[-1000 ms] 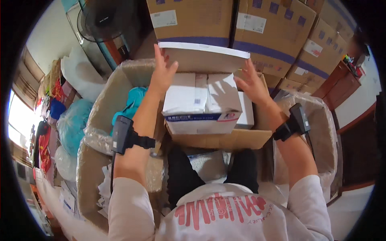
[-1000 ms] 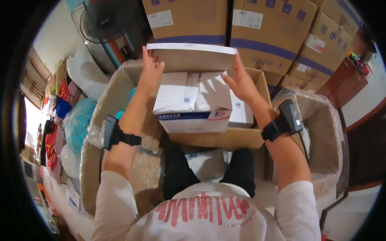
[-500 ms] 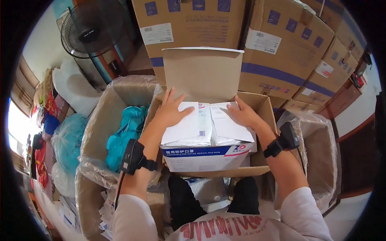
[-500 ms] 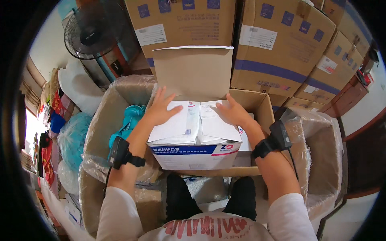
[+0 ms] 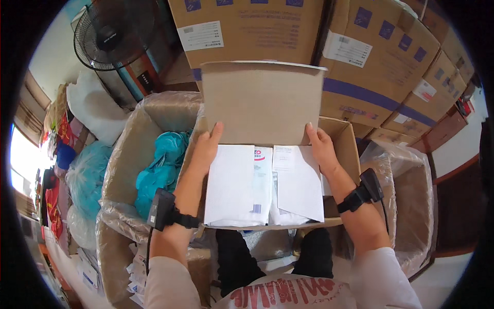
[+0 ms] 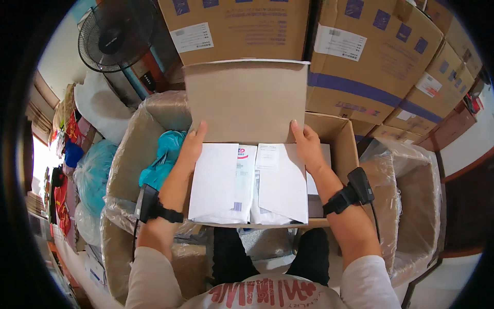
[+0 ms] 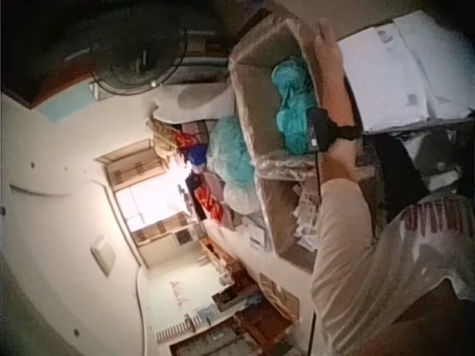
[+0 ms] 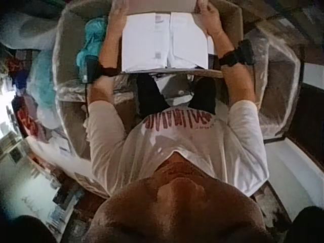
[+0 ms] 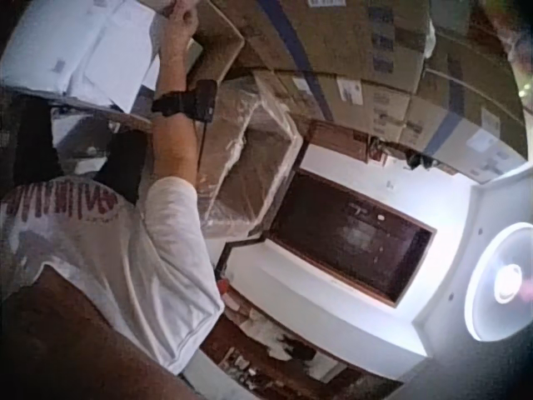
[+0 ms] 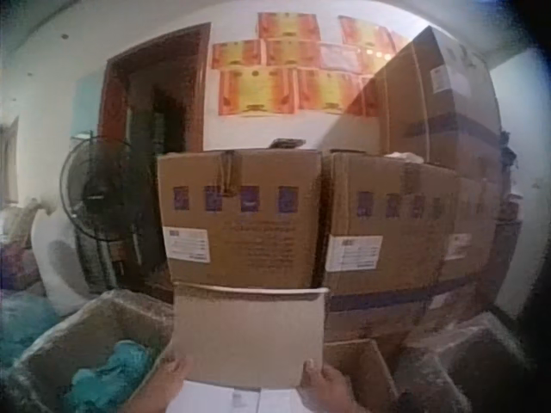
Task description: Packing individual face masks into larger boxes for shipment.
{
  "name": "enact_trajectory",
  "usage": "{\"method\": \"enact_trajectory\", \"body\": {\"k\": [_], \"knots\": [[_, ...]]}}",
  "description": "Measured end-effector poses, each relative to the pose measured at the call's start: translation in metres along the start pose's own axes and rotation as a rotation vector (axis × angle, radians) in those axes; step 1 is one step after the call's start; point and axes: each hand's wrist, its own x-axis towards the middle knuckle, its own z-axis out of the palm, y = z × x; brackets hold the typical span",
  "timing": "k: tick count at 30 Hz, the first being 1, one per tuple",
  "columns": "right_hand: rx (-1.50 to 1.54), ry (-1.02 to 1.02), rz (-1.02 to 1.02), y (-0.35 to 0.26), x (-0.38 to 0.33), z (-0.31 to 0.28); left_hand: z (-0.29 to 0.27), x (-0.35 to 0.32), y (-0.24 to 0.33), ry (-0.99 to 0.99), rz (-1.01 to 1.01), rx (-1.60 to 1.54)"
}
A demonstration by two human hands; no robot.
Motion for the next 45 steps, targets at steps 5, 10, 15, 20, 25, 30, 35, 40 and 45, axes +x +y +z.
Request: {"method": "enact_trajectory", "body": {"k": [5, 10, 15, 20, 25, 30, 35, 40, 45], "knots": [[-0.110, 0.051, 0.173, 0.017, 0.017, -0.006, 0.015, 0.008, -0.003, -0.078, -0.066, -0.103], [-0.385, -0.098, 0.158, 0.013, 0.027, -0.004, 0.002, 0.011, -0.016, 0.126, 0.290, 0.427], [-0.838, -0.258, 0.084, -0.006, 0.024, -0.014, 0.021, -0.038, 0.039, -0.119, 0.609, 0.780], [-0.920, -0.232, -0.634, -0.037, -0.058, -0.006, 0.018, -0.125, 0.063, -0.255, 0.444, 0.947], [-1.155, -0.374, -0.664, -0.035, -0.131, 0.015, 0.027, -0.164, 0.030, -0.193, 0.434, 1.177], [-1.239, -0.327, -0.708, -0.040, -0.144, 0.016, 0.034, -0.165, 0.029, -0.062, 0.589, 1.154], [-1.108, -0.207, -0.696, -0.071, -0.153, 0.011, 0.022, -0.170, 0.044, -0.069, 0.681, 0.952], [-1.087, 0.084, -0.779, -0.087, -0.152, -0.026, -0.023, -0.157, 0.067, 0.199, 0.747, 0.894], [-1.315, 0.175, -0.814, -0.059, -0.154, -0.079, -0.051, -0.163, 0.066, 0.432, 0.726, 1.270]]}}
